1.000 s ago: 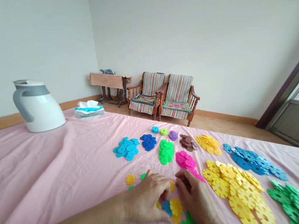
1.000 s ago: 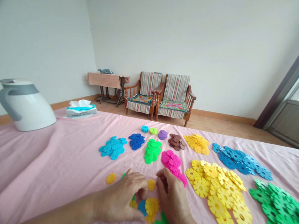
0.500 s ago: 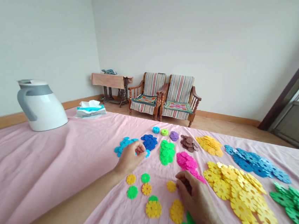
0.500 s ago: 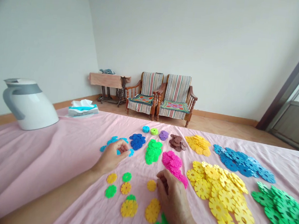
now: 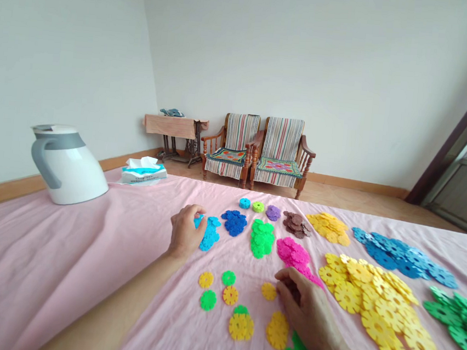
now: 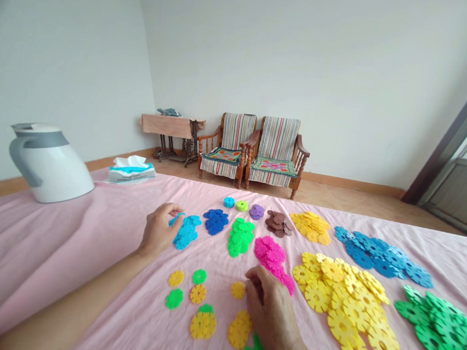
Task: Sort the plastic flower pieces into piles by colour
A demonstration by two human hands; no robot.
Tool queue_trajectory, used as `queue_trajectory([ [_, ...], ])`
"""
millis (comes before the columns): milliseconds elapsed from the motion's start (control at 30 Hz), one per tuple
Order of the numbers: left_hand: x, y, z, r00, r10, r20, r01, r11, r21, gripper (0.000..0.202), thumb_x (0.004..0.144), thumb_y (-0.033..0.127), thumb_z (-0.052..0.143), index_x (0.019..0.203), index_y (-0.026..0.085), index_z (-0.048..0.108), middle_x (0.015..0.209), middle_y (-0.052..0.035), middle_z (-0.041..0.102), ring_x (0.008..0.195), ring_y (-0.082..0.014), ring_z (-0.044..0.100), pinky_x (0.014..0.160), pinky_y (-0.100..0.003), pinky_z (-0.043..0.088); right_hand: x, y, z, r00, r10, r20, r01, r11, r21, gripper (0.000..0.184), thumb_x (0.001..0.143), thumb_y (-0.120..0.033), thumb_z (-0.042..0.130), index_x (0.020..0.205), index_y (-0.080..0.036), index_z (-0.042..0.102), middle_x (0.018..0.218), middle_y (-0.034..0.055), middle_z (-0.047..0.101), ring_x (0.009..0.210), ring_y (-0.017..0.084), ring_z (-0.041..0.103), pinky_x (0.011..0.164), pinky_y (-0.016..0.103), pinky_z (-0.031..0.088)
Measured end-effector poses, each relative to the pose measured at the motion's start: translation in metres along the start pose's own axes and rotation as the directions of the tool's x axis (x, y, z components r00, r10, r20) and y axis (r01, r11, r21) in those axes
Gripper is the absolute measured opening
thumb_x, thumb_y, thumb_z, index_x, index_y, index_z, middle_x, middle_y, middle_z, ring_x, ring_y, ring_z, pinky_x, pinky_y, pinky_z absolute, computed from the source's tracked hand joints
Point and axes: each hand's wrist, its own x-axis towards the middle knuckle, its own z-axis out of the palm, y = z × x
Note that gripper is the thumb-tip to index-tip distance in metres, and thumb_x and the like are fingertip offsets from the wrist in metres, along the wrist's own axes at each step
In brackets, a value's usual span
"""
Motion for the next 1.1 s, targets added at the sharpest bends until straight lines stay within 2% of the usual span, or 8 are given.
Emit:
queue_trajectory([
  [167,-0.009,0.009,0.004,0.985,0.163,0.047,-0.161,0.986,-0.053,0.009,0.078,0.015,0.051,0.081,0.018,0.059,0.082,-0.0031,0.064,0.082,-0.019,0.059,0.082,-0.035,0.041,-0.002,-0.011,-0.007,1.0,0.018,-0.006,-0.018,0.999,-0.048,0.014,0.085,-0.028,0.044,0.081,-0.022,0.056,0.064,-0.0019,0.059,0.059,0.014,0.054,0.054,0.024,0.039],
  [267,-0.008,0.016,-0.001,0.941,0.223,0.253,-0.152,0.951,-0.269,0.007,0.076,0.015,0.054,0.072,0.017,0.059,0.072,-0.0016,0.063,0.069,-0.0143,0.057,0.069,-0.026,0.044,-0.003,-0.011,-0.005,1.0,0.002,0.02,-0.001,0.999,-0.036,0.016,0.085,-0.027,0.044,0.079,-0.022,0.057,0.067,-0.0017,0.061,0.061,0.014,0.055,0.055,0.024,0.04],
  [367,-0.008,0.029,-0.01,0.785,0.344,0.515,-0.098,0.89,-0.445,0.01,0.075,0.019,0.06,0.066,0.016,0.061,0.066,-0.0003,0.062,0.061,-0.0109,0.055,0.059,-0.021,0.043,-0.004,-0.007,0.0,0.999,-0.018,0.036,0.019,0.999,-0.036,0.018,0.086,-0.026,0.043,0.079,-0.022,0.058,0.07,-0.0013,0.063,0.065,0.014,0.058,0.058,0.024,0.041],
  [533,-0.016,0.051,-0.023,0.39,0.549,0.739,-0.151,0.83,-0.537,0.019,0.062,0.028,0.075,0.074,0.016,0.067,0.069,0.0015,0.06,0.062,-0.0101,0.053,0.056,-0.019,0.04,-0.003,-0.005,0.0,0.999,-0.029,0.042,0.03,0.999,-0.03,0.018,0.087,-0.026,0.043,0.077,-0.022,0.057,0.071,-0.0013,0.063,0.066,0.014,0.058,0.058,0.023,0.041],
  [567,-0.018,0.053,-0.024,0.333,0.564,0.755,-0.171,0.824,-0.54,0.025,0.059,0.029,0.078,0.077,0.017,0.067,0.071,0.0017,0.06,0.063,-0.0103,0.053,0.056,-0.019,0.04,-0.002,-0.005,0.0,0.999,-0.029,0.04,0.031,0.999,-0.03,0.018,0.087,-0.026,0.043,0.077,-0.022,0.057,0.071,-0.0014,0.063,0.066,0.014,0.058,0.058,0.023,0.041],
  [633,-0.021,0.057,-0.024,0.268,0.577,0.772,-0.204,0.817,-0.54,0.031,0.055,0.03,0.079,0.08,0.017,0.066,0.074,0.0016,0.059,0.065,-0.0109,0.053,0.057,-0.019,0.04,-0.002,-0.006,-0.001,0.999,-0.029,0.036,0.03,0.999,-0.036,0.018,0.087,-0.025,0.043,0.076,-0.022,0.057,0.07,-0.0015,0.063,0.065,0.014,0.058,0.058,0.023,0.041],
  [833,-0.021,0.062,-0.026,0.238,0.527,0.816,-0.173,0.85,-0.498,0.027,0.057,0.024,0.077,0.076,0.017,0.06,0.073,0.0027,0.055,0.06,-0.0093,0.05,0.054,-0.018,0.039,-0.001,-0.005,0.0,0.999,-0.031,0.032,0.032,0.999,-0.042,0.017,0.086,-0.026,0.044,0.077,-0.021,0.058,0.07,-0.0015,0.063,0.065,0.014,0.058,0.058,0.023,0.041],
  [1100,-0.029,0.07,-0.025,0.395,0.402,0.826,0.078,0.881,-0.466,0.011,0.064,0.009,0.064,0.07,0.015,0.056,0.063,0.0048,0.054,0.057,-0.0077,0.047,0.052,-0.017,0.035,-0.002,-0.005,0.0,0.999,-0.037,0.034,0.038,0.999,-0.031,0.019,0.086,-0.025,0.043,0.077,-0.021,0.059,0.07,-0.0013,0.063,0.065,0.014,0.058,0.058,0.023,0.041],
])
